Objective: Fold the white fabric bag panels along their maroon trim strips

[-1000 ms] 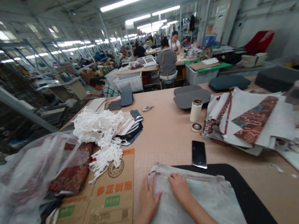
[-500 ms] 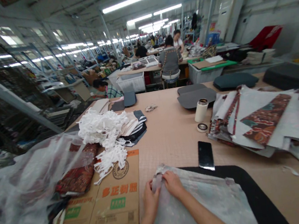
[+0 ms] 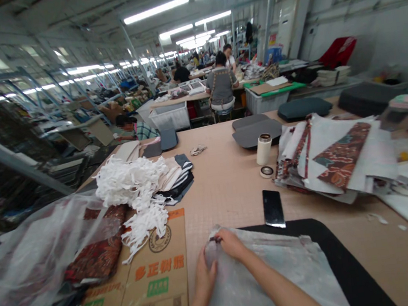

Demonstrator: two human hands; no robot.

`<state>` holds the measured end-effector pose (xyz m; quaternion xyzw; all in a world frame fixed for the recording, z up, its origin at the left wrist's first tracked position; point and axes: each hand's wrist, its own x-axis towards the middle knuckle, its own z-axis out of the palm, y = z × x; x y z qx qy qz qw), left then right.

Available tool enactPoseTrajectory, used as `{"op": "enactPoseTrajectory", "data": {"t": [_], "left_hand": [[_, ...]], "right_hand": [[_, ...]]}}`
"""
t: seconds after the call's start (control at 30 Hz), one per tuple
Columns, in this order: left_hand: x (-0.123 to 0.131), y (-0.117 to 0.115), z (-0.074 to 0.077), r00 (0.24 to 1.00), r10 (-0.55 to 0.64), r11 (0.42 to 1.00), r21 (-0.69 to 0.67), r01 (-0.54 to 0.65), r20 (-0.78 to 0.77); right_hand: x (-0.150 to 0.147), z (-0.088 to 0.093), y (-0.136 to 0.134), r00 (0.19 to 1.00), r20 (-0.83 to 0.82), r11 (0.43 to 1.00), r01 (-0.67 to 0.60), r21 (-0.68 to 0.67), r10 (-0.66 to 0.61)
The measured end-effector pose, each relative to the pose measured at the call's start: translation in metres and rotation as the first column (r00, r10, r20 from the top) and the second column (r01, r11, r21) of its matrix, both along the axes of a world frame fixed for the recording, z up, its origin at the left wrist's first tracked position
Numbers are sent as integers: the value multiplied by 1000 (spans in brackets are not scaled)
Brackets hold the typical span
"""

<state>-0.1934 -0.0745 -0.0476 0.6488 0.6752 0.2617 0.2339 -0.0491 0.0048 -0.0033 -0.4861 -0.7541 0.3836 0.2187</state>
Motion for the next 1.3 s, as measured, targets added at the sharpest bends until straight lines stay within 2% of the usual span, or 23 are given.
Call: {"op": "enactPoseTrajectory", "data": {"t": [0.1, 0.2, 0.27, 0.33, 0.4, 0.5, 0.6, 0.7, 0.77, 0.83, 0.93, 1.0, 1.07, 1.17, 1.23, 1.3], "left_hand": [[4, 7, 5, 988, 91, 994, -71, -83, 127], [5, 13, 13, 949, 198, 979, -102, -177, 246], [3, 20, 14, 923, 269, 961, -144, -237, 275], [3, 29, 12, 914, 297, 952, -163, -260, 276], [5, 36, 7, 930, 256, 965, -133, -228, 263], [9, 36, -1, 973, 156, 988, -18, -155, 169], [9, 28, -6, 993, 117, 988, 97, -118, 11], [7, 17, -5, 987, 126, 981, 162, -109, -97], [8, 9, 0, 970, 169, 966, 222, -129, -172], [16, -3, 7, 954, 140, 953, 297, -57, -266], [35, -24, 12, 907, -137, 920, 288, 266, -398], [42, -38, 10, 877, -232, 910, 225, 348, -420], [40, -52, 4, 889, -200, 933, 198, 302, -412], [30, -69, -5, 909, -139, 951, 202, 233, -394], [26, -71, -6, 921, -122, 961, 187, 202, -371], [23, -66, -3, 937, -84, 976, 162, 146, -339]], "right_hand": [[-11, -1, 6, 996, 18, 996, -83, -43, 84], [-19, 5, 12, 996, 79, 998, -38, -46, 42], [-18, 12, 7, 995, 92, 998, 43, 47, -47], [-12, 15, -9, 989, 94, 977, 94, 194, -114], [1, 8, -38, 974, 158, 932, 98, 350, -162], [38, -19, -100, 900, 346, 874, 74, 481, -267], [101, -45, -164, 812, 412, 806, 117, 581, -414], [165, -53, -203, 739, 437, 766, 166, 621, -513], [186, -49, -207, 681, 449, 749, 224, 623, -578], [184, -43, -198, 638, 448, 731, 283, 621, -627], [147, -39, -176, 663, 466, 761, 255, 596, -587], [125, -43, -170, 697, 487, 788, 184, 587, -526], [121, -52, -175, 725, 494, 787, 108, 607, -480], [152, -71, -196, 746, 474, 749, 49, 661, -468], [182, -81, -207, 732, 458, 733, 82, 676, -504], [208, -85, -209, 702, 460, 747, 155, 646, -543]]}}
